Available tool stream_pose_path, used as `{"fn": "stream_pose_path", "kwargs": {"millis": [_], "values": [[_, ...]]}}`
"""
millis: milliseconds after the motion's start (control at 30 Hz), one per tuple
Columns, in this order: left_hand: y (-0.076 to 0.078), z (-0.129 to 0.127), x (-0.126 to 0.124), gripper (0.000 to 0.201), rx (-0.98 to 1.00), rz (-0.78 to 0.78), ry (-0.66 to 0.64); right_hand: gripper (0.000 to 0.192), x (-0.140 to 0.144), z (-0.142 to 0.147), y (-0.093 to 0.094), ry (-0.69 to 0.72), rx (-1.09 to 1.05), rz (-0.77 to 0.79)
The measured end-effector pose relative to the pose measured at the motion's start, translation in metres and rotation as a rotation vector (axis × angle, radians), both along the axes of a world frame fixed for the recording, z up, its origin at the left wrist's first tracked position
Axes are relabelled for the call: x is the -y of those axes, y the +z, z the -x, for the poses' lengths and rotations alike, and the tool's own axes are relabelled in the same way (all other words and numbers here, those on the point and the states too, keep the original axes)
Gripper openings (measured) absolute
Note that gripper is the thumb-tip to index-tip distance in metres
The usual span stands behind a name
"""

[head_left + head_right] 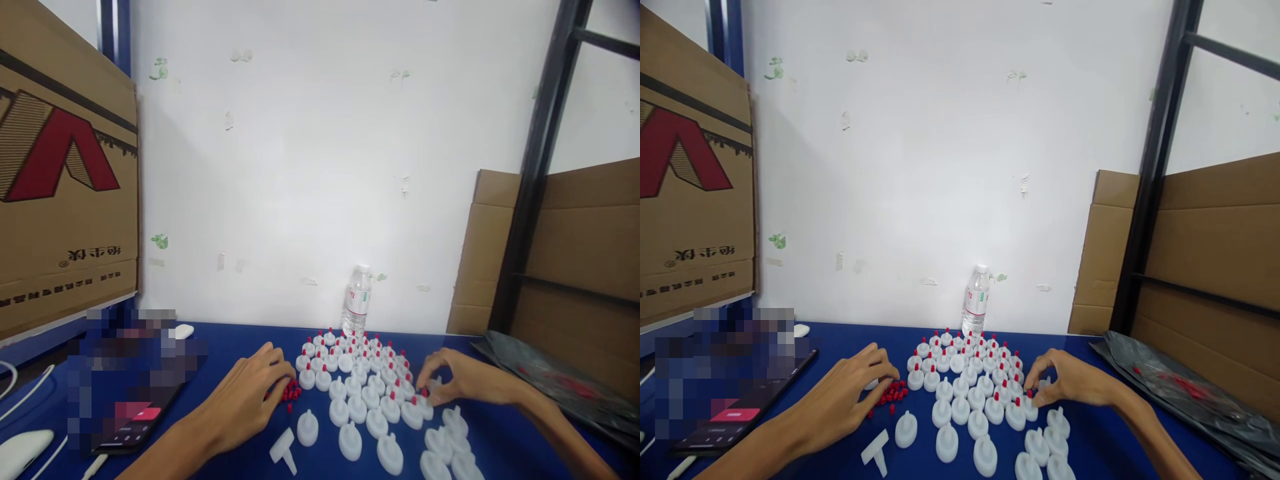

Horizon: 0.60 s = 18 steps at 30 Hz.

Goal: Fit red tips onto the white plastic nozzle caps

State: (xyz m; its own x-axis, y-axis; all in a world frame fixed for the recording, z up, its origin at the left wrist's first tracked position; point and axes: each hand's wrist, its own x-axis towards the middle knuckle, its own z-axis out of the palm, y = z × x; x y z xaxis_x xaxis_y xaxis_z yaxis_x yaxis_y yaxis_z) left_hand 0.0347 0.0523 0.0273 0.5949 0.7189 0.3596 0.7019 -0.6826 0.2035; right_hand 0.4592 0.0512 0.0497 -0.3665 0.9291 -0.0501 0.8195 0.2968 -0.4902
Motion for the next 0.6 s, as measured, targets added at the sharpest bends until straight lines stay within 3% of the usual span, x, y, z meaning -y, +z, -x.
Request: {"fn": "stream_pose_path", "kwargs": {"millis": [233,400,500,600], "values": [[-0.002,-0.002,0.002,0.026,-0.004,-0.045,-0.029,0.035,0.001,0.002,0.002,0.071,-0.077,0.007],[0.001,-0.007,0.014,0.024,0.002,-0.126,-0.059,0.037,0.004,0.005,0.009,-0.047,-0.315,-0.260],[0.001,-0.013,0.022,0.020,0.033,-0.214,-0.081,0.033,0.010,0.031,0.008,-0.072,-0.275,-0.424],[0.000,-0.018,0.029,0.015,0.057,-0.296,-0.124,0.025,0.024,0.075,0.004,0.007,-0.111,-0.591]]}}
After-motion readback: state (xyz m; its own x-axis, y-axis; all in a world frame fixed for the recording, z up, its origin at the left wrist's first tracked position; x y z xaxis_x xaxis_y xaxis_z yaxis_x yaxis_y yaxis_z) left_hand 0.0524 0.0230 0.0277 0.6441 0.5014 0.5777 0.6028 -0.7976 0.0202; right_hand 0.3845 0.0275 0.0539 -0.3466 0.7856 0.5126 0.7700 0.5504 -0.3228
